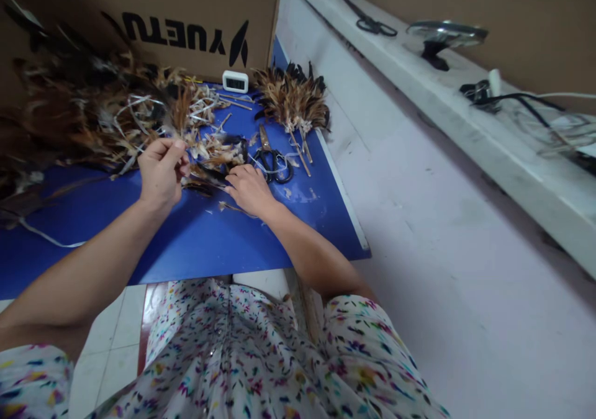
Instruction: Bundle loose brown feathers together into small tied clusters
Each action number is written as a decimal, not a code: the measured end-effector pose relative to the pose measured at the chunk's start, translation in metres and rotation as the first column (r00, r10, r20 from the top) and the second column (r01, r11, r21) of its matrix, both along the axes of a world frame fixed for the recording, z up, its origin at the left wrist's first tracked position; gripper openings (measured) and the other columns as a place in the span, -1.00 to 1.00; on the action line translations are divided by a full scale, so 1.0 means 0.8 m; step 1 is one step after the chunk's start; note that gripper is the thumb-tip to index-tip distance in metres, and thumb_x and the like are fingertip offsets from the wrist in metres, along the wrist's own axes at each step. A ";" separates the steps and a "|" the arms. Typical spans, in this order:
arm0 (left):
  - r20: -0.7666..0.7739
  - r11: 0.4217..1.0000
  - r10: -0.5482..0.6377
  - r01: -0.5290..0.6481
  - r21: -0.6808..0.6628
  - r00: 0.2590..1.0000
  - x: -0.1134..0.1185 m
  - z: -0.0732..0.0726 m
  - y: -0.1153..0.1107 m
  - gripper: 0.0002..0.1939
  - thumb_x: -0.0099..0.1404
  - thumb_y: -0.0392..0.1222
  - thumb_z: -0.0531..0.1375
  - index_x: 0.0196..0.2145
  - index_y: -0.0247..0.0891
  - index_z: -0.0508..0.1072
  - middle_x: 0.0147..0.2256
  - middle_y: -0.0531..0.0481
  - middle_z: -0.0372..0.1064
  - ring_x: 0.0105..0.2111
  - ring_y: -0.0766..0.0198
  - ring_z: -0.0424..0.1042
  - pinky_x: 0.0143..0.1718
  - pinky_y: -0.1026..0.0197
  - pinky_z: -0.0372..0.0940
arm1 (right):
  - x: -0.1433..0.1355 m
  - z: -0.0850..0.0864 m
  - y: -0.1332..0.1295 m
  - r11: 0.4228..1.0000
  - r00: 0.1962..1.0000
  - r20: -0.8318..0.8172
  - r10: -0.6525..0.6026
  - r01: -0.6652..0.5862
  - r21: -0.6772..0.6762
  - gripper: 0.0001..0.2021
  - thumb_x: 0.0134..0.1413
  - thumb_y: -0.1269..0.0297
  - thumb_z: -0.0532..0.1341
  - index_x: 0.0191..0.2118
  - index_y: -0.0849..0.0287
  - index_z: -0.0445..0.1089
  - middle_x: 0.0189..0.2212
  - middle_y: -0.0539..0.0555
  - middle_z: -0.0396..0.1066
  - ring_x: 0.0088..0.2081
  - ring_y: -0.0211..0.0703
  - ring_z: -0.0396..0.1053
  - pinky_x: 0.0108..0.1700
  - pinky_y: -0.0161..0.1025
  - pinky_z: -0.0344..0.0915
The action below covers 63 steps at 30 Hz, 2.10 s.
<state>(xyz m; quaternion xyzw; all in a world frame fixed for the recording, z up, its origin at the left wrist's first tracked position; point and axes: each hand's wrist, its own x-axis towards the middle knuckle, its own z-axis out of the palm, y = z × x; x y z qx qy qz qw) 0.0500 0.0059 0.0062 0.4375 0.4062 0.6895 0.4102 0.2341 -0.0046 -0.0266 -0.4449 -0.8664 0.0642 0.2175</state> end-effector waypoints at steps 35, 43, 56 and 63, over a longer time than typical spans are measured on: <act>-0.031 0.997 -0.070 0.069 -0.037 0.997 0.005 -0.013 -0.001 -0.73 0.19 -0.09 0.33 -0.52 -0.24 0.37 -0.64 0.14 0.23 -0.72 0.48 0.13 -0.71 0.34 0.02 | -0.020 0.007 0.003 1.000 1.000 -0.009 0.015 -0.015 0.001 -0.85 0.27 0.42 0.07 -0.25 0.24 0.39 -0.22 0.20 0.39 -0.13 -0.04 0.28 0.00 -0.11 0.22; 0.013 0.991 -0.119 0.120 -0.063 0.993 0.006 -0.014 -0.003 -0.74 0.13 -0.07 0.37 -0.52 -0.23 0.39 -0.65 0.12 0.23 -0.72 0.47 0.13 -0.73 0.33 -0.02 | 0.000 0.005 0.011 0.966 0.748 -0.647 -0.151 -0.026 -0.256 -0.95 0.16 0.30 0.16 -0.30 0.15 0.32 -0.45 -0.05 0.39 -0.42 -0.28 0.35 -0.25 -0.26 0.31; 0.029 0.903 -0.356 0.352 -0.247 0.934 0.016 -0.011 -0.018 -0.67 -0.07 -0.05 0.44 -0.49 -0.26 0.41 -0.66 0.14 0.25 -0.65 0.39 0.33 -0.68 0.38 0.16 | -0.002 0.004 0.012 0.868 0.512 -0.810 -0.285 -0.221 -0.444 -0.75 -0.11 0.24 0.37 -0.31 0.19 0.37 -0.52 -0.07 0.40 -0.44 -0.30 0.42 -0.33 -0.29 0.40; -0.075 0.923 -0.341 0.318 -0.218 0.937 0.017 -0.013 -0.019 -0.70 -0.02 -0.02 0.40 -0.48 -0.26 0.44 -0.68 0.10 0.34 -0.69 0.42 0.27 -0.65 0.38 0.17 | -0.006 0.006 0.005 0.869 0.590 -0.777 -0.218 -0.245 -0.430 -0.75 -0.14 0.19 0.38 -0.33 0.20 0.42 -0.52 -0.06 0.42 -0.49 -0.31 0.36 -0.33 -0.25 0.37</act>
